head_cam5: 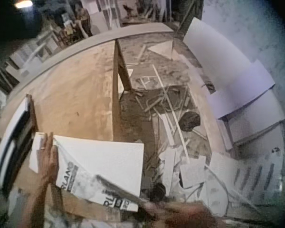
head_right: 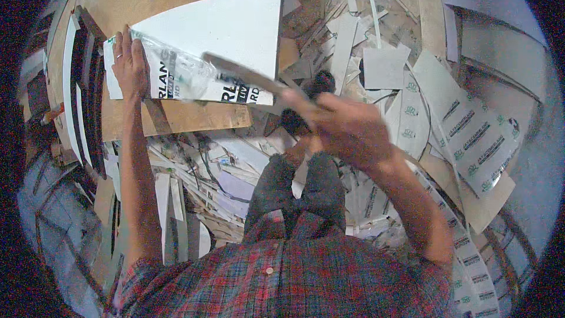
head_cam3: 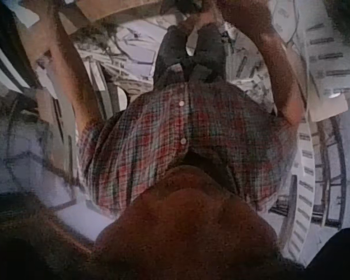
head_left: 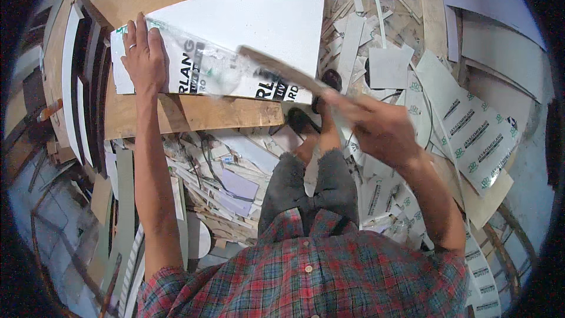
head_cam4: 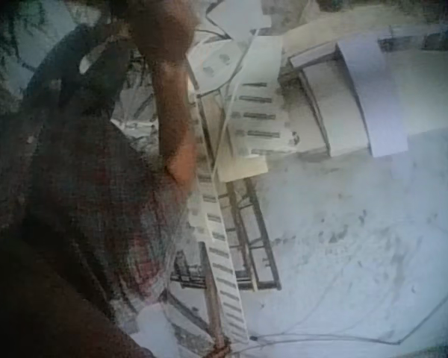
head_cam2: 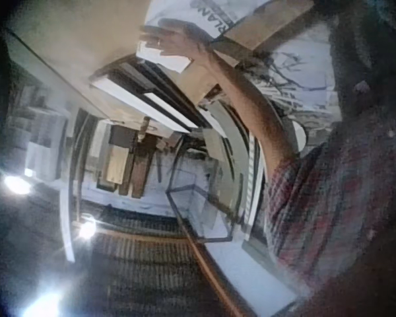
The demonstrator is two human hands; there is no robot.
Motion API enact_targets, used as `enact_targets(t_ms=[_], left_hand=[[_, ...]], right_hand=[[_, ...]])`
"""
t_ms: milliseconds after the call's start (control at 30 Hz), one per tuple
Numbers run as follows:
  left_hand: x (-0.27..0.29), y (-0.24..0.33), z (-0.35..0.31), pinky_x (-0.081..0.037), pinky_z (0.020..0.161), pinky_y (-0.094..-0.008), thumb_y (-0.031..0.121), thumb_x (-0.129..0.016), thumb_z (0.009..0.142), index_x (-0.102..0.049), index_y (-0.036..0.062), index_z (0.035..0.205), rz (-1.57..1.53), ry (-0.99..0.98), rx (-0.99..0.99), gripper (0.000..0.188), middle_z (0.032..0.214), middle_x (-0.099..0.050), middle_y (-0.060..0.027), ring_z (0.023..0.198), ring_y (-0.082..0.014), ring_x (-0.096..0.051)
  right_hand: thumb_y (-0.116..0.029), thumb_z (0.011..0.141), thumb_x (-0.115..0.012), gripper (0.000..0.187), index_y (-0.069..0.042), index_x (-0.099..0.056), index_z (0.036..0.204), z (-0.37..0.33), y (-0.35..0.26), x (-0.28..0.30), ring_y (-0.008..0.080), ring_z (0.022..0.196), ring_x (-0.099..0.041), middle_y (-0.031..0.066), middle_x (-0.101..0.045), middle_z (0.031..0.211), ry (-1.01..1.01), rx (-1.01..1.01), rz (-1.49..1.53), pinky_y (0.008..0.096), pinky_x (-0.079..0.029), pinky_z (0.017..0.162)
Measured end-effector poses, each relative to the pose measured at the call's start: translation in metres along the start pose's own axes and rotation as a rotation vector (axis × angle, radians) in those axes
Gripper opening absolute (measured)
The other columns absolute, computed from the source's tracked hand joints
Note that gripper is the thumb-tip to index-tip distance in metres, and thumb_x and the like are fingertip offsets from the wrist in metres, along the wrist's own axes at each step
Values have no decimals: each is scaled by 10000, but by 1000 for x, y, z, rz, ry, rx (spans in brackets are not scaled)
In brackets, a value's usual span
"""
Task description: The person scrapes the edges and surfaces of several dark brown and white wooden planks using a metal file by hand while standing over a pile of debris.
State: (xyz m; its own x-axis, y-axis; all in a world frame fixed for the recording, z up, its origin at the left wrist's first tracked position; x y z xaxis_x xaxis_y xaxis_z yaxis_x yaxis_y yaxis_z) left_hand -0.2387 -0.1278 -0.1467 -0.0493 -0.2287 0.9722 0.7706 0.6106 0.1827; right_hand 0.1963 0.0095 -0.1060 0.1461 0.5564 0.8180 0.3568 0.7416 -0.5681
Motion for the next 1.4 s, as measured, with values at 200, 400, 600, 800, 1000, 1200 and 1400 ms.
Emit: enact_targets(t_ms=[200, 400, 600, 800, 1000, 1200, 1400], left_hand=[[-2, -15, -2, -196, 1181, -688, 449, -363, 1080, -393, 201, 1605, 75, 34, -53, 582, 1656, -345, -198, 1542, -421, -270], [-6, -18, 0, -230, 1170, -671, 461, -371, 1077, -399, 201, 1602, 76, 22, -61, 587, 1648, -363, -193, 1528, -436, -290], [-1, -2, -1, -234, 1169, -671, 458, -383, 1069, -407, 213, 1601, 19, 73, -58, 585, 1650, -362, -189, 1524, -435, -299], [-7, -10, 0, -206, 1171, -698, 496, -411, 1052, -418, 192, 1593, -10, 71, -37, 621, 1647, -366, -191, 1529, -424, -297], [-1, -8, -2, -174, 1185, -717, 598, -428, 1021, -378, 197, 1611, 95, 14, -30, 715, 1677, -310, -179, 1552, -441, -234], [-14, -11, 0, -185, 1157, -755, 612, -409, 1023, -334, 216, 1628, 211, 76, -93, 727, 1680, -299, -185, 1549, -460, -229], [-11, -31, -6, -442, 1034, -649, 375, -502, 1057, -407, 203, 1585, 338, 206, -220, 563, 1607, -425, -197, 1462, -463, -402]], right_hand=[[-141, 840, -745, 658, -280, -591, 1464, -1, 9, 2, 211, 626, -605, 29, -527, 740, -47, -37, -16, 357, -514, 536], [-178, 846, -740, 654, -300, -585, 1469, 16, -10, 0, 208, 602, -600, 28, -517, 736, -96, 13, 45, 353, -499, 510], [-227, 849, -729, 671, -325, -544, 1487, 12, -8, -4, 237, 577, -614, 50, -514, 730, -15, 55, 3, 388, -495, 473], [-118, 890, -656, 634, -197, -537, 1507, 4, 2, 16, 276, 671, -613, 95, -570, 782, 177, 7, 97, 398, -511, 560], [-70, 919, -628, 607, -122, -527, 1515, -30, 4, 13, 314, 701, -596, 123, -563, 804, 211, -73, 256, 405, -511, 658], [-80, 899, -651, 641, -171, -537, 1522, -32, 5, -8, 294, 662, -601, 90, -573, 820, 45, 6, 158, 412, -518, 596], [-90, 867, -667, 691, -228, -527, 1530, -19, 14, 5, 284, 687, -639, 81, -599, 850, 52, 28, 150, 409, -549, 601]])
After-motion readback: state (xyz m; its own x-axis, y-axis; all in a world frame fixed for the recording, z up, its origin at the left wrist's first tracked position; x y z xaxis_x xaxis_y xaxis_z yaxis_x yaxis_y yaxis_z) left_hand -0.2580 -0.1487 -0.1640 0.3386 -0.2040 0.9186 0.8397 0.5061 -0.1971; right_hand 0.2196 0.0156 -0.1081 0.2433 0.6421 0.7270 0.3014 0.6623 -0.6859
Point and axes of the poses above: each hand's wrist, its own z-axis towards the middle knuckle, its own x-axis out of the back of the hand, y = z × x, the point moved 4 cm from there along z, towards the middle knuckle
